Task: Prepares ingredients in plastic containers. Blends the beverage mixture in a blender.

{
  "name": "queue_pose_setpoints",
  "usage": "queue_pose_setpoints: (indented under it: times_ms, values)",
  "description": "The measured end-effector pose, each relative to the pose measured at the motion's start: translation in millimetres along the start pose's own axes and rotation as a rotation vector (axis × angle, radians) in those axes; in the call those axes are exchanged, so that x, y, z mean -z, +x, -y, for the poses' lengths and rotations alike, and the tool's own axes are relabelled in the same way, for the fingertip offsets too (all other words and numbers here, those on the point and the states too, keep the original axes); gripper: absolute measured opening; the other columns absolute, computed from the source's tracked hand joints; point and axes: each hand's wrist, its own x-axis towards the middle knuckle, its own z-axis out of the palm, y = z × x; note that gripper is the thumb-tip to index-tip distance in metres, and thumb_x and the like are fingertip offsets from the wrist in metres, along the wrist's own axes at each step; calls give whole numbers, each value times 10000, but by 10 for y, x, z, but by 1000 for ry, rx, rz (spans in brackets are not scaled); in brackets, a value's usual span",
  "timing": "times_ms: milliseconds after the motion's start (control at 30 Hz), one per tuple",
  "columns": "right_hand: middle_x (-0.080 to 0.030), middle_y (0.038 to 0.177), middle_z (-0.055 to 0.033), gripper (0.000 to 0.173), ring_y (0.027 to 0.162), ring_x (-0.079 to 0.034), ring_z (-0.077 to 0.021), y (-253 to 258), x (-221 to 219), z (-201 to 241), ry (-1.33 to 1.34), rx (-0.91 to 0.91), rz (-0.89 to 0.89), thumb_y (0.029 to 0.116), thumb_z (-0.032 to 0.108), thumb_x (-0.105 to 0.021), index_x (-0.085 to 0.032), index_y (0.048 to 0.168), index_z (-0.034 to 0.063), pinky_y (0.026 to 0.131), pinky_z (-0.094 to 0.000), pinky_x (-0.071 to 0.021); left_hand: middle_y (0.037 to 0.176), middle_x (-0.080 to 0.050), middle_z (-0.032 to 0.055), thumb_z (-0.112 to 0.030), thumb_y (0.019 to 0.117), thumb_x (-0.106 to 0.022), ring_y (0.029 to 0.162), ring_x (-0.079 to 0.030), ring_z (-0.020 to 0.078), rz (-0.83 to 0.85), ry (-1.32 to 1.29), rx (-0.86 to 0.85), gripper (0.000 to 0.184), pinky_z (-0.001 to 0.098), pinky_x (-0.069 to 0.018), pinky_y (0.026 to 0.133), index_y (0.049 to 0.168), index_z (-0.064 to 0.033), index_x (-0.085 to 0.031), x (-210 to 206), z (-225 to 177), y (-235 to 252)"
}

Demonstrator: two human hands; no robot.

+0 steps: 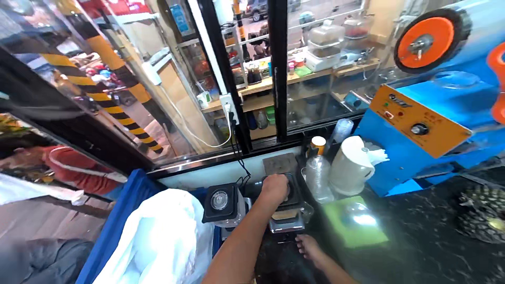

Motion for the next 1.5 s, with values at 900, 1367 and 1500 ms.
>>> queue_pose_setpoints:
  times_ms: [900,1367,1500]
  values:
    - [-646,925,-68,368,717,-594,-168,-5,0,-8,13,3,17,1087,380,-475,-629,1247,87,631,-347,-493,1322,-663,116,-187,828,-779,1239,-616,338,-7,52,-1,552,573,-506,1015,1365,-210,-658,-6,14,36]
    - [-636,886,-57,337,685,-577,-153,-25,-5,3,57,-17,14,1086,360,-484,-636,1218,90,599,-322,-470,1332,-661,104,-212,833,-776,1247,-614,322,-4,91,9,576,553,-503,1024,1392,-225,-638,-29,4,67]
    - [-630,867,-51,326,660,-568,-144,-8,-8,-14,74,-22,13,1082,356,-494,-632,1214,91,579,-306,-460,1331,-661,108,-210,839,-762,1246,-615,324,1,94,2,577,553,-504,1023,1401,-221,-631,-22,4,52]
